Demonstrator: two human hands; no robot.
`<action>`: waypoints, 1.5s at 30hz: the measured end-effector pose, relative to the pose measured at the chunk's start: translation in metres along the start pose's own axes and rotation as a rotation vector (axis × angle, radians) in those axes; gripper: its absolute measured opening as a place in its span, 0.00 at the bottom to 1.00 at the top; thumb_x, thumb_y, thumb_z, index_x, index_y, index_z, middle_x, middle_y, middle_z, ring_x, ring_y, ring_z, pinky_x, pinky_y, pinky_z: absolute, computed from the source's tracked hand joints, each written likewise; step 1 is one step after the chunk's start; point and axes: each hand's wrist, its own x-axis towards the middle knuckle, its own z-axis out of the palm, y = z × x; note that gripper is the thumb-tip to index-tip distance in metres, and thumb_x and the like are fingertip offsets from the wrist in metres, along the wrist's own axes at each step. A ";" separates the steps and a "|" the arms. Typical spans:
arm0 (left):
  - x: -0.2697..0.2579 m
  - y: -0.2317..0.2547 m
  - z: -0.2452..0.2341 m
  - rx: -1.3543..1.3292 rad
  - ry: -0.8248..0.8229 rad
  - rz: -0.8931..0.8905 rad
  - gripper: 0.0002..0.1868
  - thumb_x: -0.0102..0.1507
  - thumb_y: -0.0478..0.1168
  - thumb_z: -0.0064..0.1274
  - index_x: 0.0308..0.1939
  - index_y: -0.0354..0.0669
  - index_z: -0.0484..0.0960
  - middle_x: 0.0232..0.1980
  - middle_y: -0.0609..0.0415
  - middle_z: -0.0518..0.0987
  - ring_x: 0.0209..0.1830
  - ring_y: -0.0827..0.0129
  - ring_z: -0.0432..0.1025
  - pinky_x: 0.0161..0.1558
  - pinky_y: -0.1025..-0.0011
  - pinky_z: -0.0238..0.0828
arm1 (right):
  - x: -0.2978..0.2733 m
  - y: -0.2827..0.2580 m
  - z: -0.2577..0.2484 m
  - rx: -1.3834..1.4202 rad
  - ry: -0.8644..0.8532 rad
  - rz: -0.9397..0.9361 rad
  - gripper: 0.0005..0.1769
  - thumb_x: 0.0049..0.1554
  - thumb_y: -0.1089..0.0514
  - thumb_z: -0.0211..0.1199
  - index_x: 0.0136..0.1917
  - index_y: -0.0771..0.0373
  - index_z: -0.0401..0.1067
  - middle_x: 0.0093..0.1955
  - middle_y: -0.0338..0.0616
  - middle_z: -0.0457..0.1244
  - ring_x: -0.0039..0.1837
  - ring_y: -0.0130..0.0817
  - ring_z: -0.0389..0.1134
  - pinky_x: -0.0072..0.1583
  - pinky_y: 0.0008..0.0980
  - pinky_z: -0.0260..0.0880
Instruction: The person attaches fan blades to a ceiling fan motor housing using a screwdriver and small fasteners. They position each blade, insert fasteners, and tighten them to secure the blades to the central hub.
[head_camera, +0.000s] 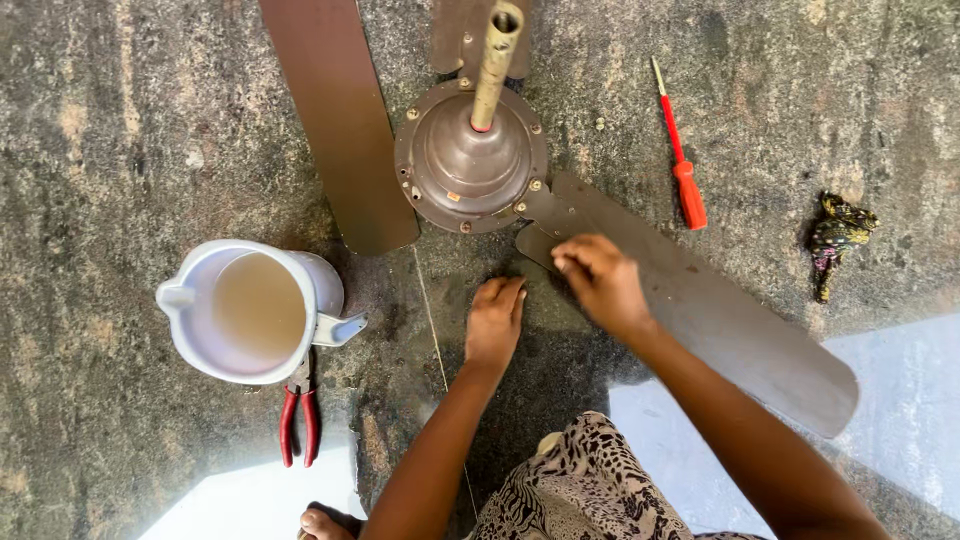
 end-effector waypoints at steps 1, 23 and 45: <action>0.003 0.001 0.005 -0.008 0.021 0.005 0.11 0.65 0.38 0.57 0.50 0.44 0.83 0.50 0.47 0.80 0.46 0.50 0.76 0.45 0.58 0.78 | -0.004 -0.005 0.004 0.028 -0.002 0.025 0.07 0.58 0.65 0.68 0.51 0.63 0.77 0.51 0.47 0.70 0.50 0.41 0.73 0.50 0.35 0.75; 0.018 0.026 -0.010 -0.311 -0.006 -0.171 0.02 0.63 0.33 0.59 0.38 0.37 0.83 0.40 0.50 0.83 0.40 0.60 0.80 0.45 0.66 0.78 | -0.006 -0.021 0.002 0.086 -0.023 0.168 0.06 0.58 0.66 0.67 0.51 0.66 0.76 0.52 0.45 0.71 0.48 0.35 0.74 0.48 0.32 0.75; 0.033 0.044 -0.076 -0.863 -0.071 -0.206 0.05 0.68 0.33 0.57 0.48 0.39 0.83 0.40 0.58 0.83 0.39 0.79 0.74 0.44 0.77 0.73 | 0.010 -0.063 0.003 0.195 -0.103 0.075 0.12 0.54 0.64 0.71 0.52 0.64 0.77 0.50 0.43 0.72 0.51 0.32 0.75 0.52 0.28 0.76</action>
